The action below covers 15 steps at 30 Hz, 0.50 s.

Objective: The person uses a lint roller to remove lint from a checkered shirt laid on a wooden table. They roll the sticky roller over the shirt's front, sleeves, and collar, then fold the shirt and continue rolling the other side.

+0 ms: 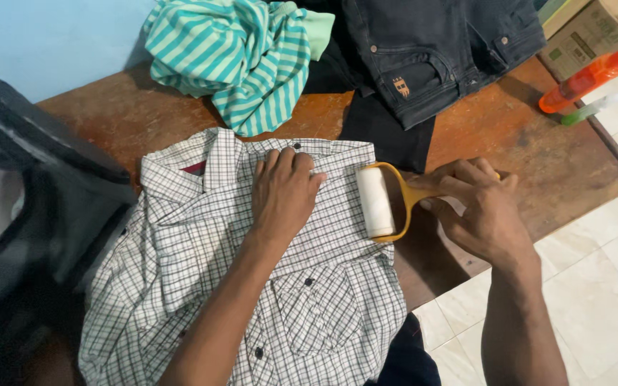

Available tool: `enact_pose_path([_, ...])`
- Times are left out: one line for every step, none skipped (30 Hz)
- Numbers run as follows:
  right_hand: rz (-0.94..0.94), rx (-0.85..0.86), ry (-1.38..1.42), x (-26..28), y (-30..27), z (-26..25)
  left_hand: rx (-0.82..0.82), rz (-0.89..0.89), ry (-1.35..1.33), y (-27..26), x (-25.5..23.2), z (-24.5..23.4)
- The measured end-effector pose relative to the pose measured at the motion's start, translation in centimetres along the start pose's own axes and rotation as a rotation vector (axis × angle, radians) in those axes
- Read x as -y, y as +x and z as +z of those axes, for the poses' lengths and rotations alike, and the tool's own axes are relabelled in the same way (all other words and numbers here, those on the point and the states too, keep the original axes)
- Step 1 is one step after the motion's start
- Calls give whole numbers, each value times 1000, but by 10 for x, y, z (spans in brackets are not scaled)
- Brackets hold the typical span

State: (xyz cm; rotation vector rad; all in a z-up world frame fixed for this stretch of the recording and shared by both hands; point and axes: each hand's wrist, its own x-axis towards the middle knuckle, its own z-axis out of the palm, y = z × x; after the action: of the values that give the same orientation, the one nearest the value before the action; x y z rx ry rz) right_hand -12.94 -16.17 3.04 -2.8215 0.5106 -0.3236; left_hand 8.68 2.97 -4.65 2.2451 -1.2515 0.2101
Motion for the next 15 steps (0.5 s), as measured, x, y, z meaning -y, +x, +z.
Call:
enact_pose_path([26,10,-17,-2,-1,-2,-54,24,35,1,-1,6])
enact_pose_path([21,8,-6,-3,-2,-4,-52,20,47,2,-1,10])
enact_pose_path([16,5,6,-3,-2,-4,-52,15,59,2,1,14])
enact_pose_path([11,2,19,-2,-2,-5,-51,11,72,2,2,17])
enact_pose_path([21,9,33,-1,-2,-6,-67,29,73,2,3,19])
enact_pose_path([32,16,47,0,-2,-6,-83,47,73,1,5,21])
enact_pose_path([40,25,63,1,-2,-6,-98,63,76,0,6,23])
enact_pose_path([37,24,58,2,-2,-6,-86,54,72,0,7,24])
enact_pose_path([33,22,54,2,-1,-5,-74,45,69,1,8,25])
enact_pose_path([30,20,49,1,-1,-5,-62,36,66,2,8,26])
enact_pose_path([38,37,32,0,0,-4,-37,-4,56,4,10,26])
enact_pose_path([45,53,16,-2,0,-4,-11,-43,46,7,11,26])
enact_pose_path([55,68,-2,-4,1,-3,15,-81,35,8,12,26])
enact_pose_path([58,74,-9,-6,1,-2,18,-88,30,9,13,26])
enact_pose_path([60,81,-16,-7,1,-2,21,-97,25,9,13,25])
